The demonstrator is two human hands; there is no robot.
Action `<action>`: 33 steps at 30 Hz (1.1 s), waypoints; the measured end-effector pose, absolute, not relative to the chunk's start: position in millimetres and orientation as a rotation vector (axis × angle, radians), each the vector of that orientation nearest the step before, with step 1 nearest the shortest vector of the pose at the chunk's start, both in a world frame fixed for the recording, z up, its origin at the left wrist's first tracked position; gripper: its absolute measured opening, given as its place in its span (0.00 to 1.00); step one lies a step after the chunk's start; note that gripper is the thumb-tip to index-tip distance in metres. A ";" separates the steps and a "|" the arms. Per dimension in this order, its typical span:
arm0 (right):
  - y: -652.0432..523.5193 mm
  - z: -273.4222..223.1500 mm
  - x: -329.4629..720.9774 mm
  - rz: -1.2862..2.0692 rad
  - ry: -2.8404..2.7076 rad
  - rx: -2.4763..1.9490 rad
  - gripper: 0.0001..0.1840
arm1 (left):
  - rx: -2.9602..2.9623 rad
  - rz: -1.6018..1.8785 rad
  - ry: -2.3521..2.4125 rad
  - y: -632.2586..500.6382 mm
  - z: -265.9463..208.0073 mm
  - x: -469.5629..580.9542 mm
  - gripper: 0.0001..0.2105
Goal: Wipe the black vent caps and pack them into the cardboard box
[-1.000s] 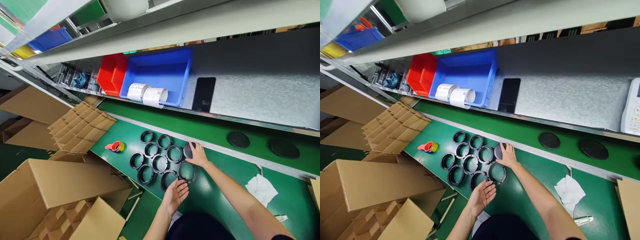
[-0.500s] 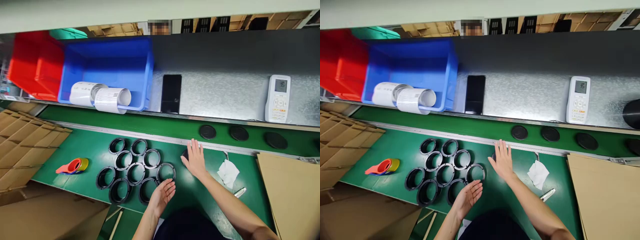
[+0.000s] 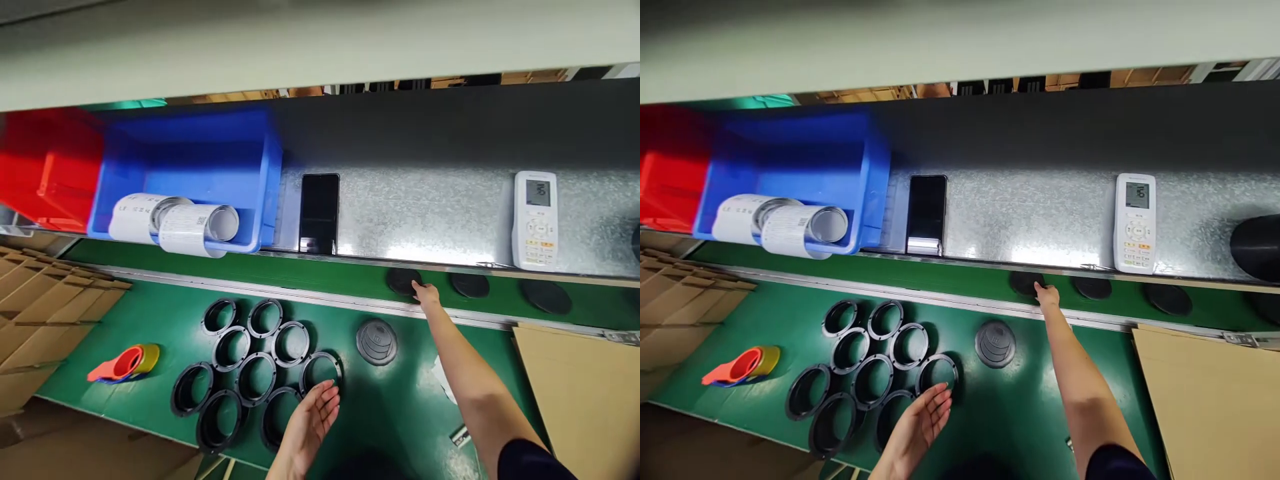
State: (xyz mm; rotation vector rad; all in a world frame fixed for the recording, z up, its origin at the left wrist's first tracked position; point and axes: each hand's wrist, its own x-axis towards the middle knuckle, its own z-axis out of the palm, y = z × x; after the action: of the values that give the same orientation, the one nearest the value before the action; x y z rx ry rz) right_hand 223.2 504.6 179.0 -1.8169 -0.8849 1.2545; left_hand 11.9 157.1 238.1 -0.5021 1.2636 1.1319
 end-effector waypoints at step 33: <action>191.2 320.7 210.6 0.762 -2.361 -0.638 0.20 | -0.198 1.532 0.391 104.5 323.2 70.6 0.25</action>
State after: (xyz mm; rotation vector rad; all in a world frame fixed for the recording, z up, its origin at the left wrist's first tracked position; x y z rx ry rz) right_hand 210.6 191.2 320.7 -0.6376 -2.3605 0.7617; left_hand 70.6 104.5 323.2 -0.1975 0.3910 1.5321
